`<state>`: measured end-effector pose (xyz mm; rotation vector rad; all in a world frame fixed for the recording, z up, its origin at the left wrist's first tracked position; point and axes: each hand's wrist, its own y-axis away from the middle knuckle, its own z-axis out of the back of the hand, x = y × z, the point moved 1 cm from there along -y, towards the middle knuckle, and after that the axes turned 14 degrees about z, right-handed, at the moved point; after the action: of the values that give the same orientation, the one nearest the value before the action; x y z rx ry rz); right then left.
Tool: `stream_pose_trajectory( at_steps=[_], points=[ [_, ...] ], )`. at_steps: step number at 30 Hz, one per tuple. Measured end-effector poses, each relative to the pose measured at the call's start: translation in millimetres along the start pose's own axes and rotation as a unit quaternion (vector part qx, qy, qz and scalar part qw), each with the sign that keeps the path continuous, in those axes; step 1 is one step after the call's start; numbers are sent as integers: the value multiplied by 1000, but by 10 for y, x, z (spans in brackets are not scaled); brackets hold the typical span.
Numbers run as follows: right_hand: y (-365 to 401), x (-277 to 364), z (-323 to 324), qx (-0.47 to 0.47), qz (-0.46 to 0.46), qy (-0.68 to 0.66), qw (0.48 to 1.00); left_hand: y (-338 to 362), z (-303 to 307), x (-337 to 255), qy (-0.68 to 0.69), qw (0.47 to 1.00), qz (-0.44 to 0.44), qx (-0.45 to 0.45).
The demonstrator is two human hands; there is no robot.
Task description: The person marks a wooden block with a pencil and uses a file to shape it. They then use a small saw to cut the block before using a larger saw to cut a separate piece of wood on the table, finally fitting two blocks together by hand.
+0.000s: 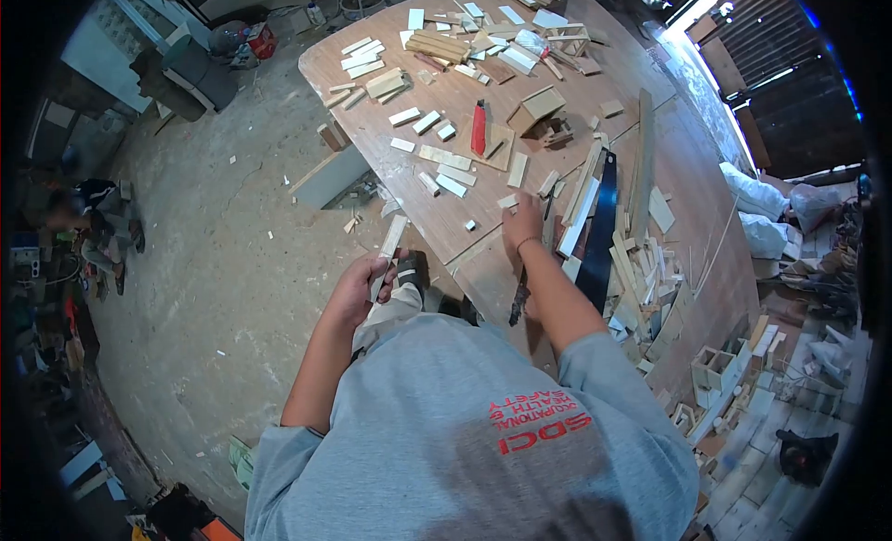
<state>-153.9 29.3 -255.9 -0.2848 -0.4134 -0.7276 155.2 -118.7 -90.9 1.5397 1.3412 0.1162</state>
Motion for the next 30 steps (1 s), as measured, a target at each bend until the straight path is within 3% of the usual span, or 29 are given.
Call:
stream_pose_trajectory(
  at_steps=[2,4,8,10,12,14,15,18,20,22,25,27,28,30],
  points=[
    [-128,-48,48,3,-9,32,999,104,-18,146,-12,1000,-5,-12],
    [-195,-26,154,-18,-85,102,991,210,28,309,-7,999,-13,-35],
    [-186,-159,154,4,-101,87,991,416,234,657,25,996,-47,-71],
    [-208,-214,185,-48,-107,68,991,487,317,805,91,991,-64,-77],
    [-268,-309,216,-38,-119,87,988,527,347,932,115,987,-70,-90],
    [-327,-351,268,75,-146,53,985,537,329,1008,136,983,-75,-102],
    [-349,-355,274,74,-143,54,985,532,317,1026,138,982,-78,-100],
    [-406,-317,260,43,-141,31,989,499,282,1021,138,982,-80,-99],
    [-420,-186,184,-72,-93,3,993,465,264,966,135,983,-78,-97],
    [-452,-109,-61,-94,-95,-183,974,439,257,898,118,986,-70,-90],
    [-515,148,-466,-83,-156,-452,874,352,264,767,104,990,-55,-79],
    [-606,413,-471,-12,-186,-553,812,278,269,670,83,992,-52,-74],
    [-612,605,-292,-17,-189,-553,811,242,263,625,67,994,-50,-71],
    [-659,1041,157,80,-60,-613,784,217,215,500,54,995,-45,-70]
  ],
)
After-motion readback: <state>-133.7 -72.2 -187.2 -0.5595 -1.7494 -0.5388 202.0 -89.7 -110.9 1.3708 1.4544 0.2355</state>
